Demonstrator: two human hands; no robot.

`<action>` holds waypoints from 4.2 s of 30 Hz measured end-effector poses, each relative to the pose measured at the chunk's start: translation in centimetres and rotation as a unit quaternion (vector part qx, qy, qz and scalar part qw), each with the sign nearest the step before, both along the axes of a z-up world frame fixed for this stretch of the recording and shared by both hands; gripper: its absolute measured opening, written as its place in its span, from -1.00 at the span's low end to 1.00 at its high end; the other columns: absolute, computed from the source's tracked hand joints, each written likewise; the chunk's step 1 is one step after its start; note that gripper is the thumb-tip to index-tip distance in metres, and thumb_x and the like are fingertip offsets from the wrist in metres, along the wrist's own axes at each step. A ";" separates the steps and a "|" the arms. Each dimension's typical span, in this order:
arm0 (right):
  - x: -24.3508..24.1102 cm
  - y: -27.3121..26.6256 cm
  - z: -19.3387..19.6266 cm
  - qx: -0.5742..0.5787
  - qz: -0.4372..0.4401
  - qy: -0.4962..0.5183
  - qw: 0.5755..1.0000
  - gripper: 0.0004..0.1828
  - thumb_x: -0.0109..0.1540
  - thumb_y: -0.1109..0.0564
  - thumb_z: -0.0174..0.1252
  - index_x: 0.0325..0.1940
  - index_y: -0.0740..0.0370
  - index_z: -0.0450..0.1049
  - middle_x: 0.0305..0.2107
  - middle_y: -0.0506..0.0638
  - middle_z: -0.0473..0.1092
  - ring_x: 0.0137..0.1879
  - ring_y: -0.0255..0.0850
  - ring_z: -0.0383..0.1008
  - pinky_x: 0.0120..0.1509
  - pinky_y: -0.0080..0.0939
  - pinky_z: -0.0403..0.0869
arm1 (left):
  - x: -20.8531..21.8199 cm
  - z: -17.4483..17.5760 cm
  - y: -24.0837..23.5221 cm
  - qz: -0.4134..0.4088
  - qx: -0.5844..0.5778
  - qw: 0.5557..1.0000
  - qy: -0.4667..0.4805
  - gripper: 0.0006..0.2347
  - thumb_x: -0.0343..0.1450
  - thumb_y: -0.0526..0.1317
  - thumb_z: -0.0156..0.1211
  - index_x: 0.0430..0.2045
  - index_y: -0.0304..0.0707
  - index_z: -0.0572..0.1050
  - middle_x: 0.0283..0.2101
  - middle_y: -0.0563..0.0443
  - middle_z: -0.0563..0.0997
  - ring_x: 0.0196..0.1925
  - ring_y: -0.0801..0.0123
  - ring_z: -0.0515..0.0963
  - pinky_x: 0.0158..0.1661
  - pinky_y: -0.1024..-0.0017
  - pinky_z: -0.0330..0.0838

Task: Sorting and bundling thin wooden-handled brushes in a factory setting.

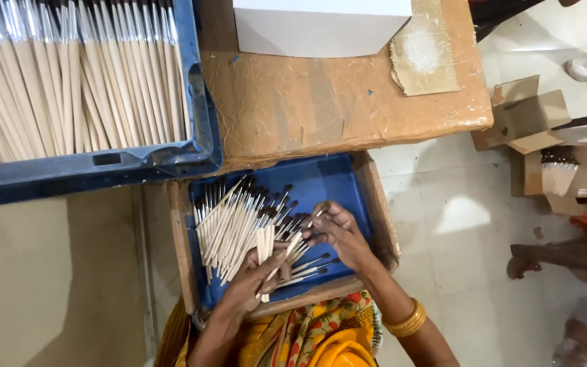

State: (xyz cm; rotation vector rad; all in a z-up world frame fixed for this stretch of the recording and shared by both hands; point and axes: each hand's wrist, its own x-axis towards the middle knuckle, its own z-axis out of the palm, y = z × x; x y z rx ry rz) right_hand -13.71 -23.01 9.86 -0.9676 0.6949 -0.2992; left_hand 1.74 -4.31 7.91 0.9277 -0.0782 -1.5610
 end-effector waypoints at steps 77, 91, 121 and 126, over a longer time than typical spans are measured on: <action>-3.0 3.1 -2.2 -0.540 -0.019 0.208 0.815 -0.45 0.18 0.20 0.30 0.25 0.25 0.36 0.28 0.21 0.29 0.39 0.16 0.27 0.40 0.05 0.31 | 6.7 14.9 -20.7 0.016 -0.071 0.472 -0.879 -0.62 0.39 -0.16 0.19 0.05 -0.35 0.41 0.08 -0.27 0.50 0.14 -0.15 0.47 0.12 -0.06 0.32; 1.2 0.7 -0.7 -0.591 0.156 0.094 0.786 -0.51 0.24 0.14 0.26 0.24 0.25 0.37 0.24 0.25 0.32 0.35 0.20 0.31 0.39 0.08 0.31 | 7.1 10.2 -21.1 0.033 -0.097 0.400 -0.911 -0.41 0.45 0.11 0.12 0.29 -0.32 0.31 0.38 -0.24 0.29 0.49 -0.02 0.15 0.44 -0.10 -0.09; -1.7 0.4 -3.3 -0.641 0.429 0.072 0.632 -0.42 0.14 -0.02 0.35 0.12 0.34 0.38 -0.04 0.26 0.43 0.14 0.21 0.41 0.23 0.14 0.40 | 3.2 0.5 -2.3 -0.220 0.174 0.688 -0.669 0.32 0.00 0.19 0.66 0.41 -0.47 -0.32 0.46 -0.48 -0.09 0.50 -0.22 -0.05 0.40 -0.02 -0.15; 2.1 0.7 -3.4 -0.650 0.390 0.009 0.653 -0.47 0.13 0.06 0.35 0.09 0.35 0.39 -0.04 0.26 0.42 0.14 0.23 0.42 0.27 0.13 0.40 | 0.2 -1.9 -1.7 -0.262 0.147 0.589 -0.750 0.24 -0.05 -0.04 0.70 0.38 -0.39 -0.24 0.50 -0.47 -0.05 0.44 -0.29 0.02 0.31 -0.16 -0.06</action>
